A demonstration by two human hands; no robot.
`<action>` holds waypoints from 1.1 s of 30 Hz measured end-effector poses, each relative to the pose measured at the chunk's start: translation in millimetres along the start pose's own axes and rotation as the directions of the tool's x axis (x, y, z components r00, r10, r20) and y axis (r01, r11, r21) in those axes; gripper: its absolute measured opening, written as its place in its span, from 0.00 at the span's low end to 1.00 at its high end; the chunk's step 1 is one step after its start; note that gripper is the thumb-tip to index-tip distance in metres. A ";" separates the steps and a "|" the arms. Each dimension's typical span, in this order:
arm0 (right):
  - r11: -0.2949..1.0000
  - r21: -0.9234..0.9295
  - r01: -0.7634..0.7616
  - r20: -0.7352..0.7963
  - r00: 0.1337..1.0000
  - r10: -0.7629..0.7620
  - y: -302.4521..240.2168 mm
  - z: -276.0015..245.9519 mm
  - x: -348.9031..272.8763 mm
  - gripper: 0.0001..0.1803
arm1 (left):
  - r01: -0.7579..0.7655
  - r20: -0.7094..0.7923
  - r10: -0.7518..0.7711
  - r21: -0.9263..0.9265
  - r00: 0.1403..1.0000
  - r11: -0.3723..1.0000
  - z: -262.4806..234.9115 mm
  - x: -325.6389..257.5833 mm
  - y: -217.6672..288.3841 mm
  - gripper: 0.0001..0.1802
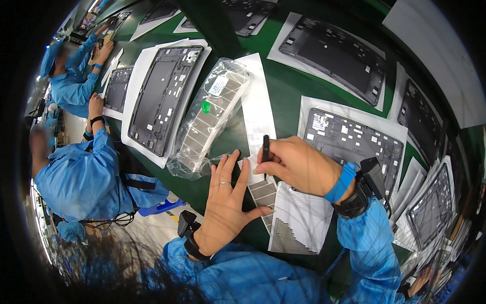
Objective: Assembling components and applying adhesive strips to plastic casings on a production line.
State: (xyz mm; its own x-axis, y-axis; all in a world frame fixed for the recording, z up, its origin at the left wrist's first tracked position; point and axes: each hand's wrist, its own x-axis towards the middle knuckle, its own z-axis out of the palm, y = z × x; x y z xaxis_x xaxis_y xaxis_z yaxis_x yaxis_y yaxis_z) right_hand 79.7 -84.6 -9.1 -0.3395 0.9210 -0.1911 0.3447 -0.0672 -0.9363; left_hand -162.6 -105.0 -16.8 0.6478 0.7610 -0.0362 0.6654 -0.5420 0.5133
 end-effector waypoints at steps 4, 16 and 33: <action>0.988 -0.148 0.044 0.078 0.996 -0.032 -3.2 0.0 11.2 0.13 | 0.004 0.020 -0.004 0.028 1.000 1.000 -1.9 -0.9 -0.1 0.63; 0.904 0.406 0.135 -0.818 0.494 0.294 13.8 8.8 -101.7 0.09 | -0.057 0.009 0.058 -0.022 0.998 0.998 -10.3 19.0 41.7 0.59; 0.975 0.207 -0.077 -0.886 -0.439 0.153 88.2 -16.5 -164.6 0.10 | -0.619 0.154 0.620 -0.058 0.770 0.783 132.7 108.7 178.3 0.42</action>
State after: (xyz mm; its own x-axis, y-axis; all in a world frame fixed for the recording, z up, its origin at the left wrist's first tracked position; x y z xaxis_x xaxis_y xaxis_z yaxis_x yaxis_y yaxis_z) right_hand 180.5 -235.7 -55.4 0.9767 -0.0745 0.2015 0.1814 -0.2160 -0.9594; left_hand 75.7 -166.2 -43.0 0.9679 0.1951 0.1586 0.0987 -0.8749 0.4741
